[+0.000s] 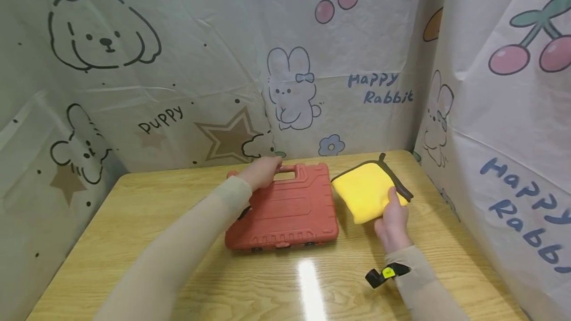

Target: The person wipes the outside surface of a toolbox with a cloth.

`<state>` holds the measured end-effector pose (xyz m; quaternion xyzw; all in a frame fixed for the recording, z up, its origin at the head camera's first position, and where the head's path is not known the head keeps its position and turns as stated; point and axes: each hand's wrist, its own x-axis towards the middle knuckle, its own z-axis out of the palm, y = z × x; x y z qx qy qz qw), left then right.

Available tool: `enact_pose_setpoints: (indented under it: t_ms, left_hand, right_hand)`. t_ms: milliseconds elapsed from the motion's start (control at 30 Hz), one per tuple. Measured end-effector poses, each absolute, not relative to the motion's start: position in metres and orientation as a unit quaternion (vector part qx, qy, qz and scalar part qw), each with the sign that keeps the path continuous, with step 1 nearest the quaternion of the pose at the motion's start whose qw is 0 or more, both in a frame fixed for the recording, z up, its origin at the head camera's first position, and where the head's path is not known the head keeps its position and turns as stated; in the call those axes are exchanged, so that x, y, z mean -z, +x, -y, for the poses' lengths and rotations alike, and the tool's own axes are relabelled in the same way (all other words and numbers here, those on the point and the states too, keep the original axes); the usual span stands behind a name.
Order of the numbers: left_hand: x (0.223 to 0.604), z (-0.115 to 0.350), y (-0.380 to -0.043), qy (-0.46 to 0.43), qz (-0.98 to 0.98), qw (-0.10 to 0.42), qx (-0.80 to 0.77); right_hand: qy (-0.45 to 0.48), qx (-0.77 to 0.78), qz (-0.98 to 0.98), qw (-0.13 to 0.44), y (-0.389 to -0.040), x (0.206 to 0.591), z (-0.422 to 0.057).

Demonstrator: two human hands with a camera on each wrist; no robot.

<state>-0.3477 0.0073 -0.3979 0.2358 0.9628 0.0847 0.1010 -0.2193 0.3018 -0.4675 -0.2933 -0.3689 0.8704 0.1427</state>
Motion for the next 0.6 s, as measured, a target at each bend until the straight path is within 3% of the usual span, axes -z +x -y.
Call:
enact_pose_setpoints:
  t_ms: [600]
  left_hand:
    - [0.369,-0.004,-0.340,0.259,-0.964,-0.005,-0.064]
  right_hand:
    - [-0.294,-0.866,0.382,0.134,-0.220,0.469,-0.304]
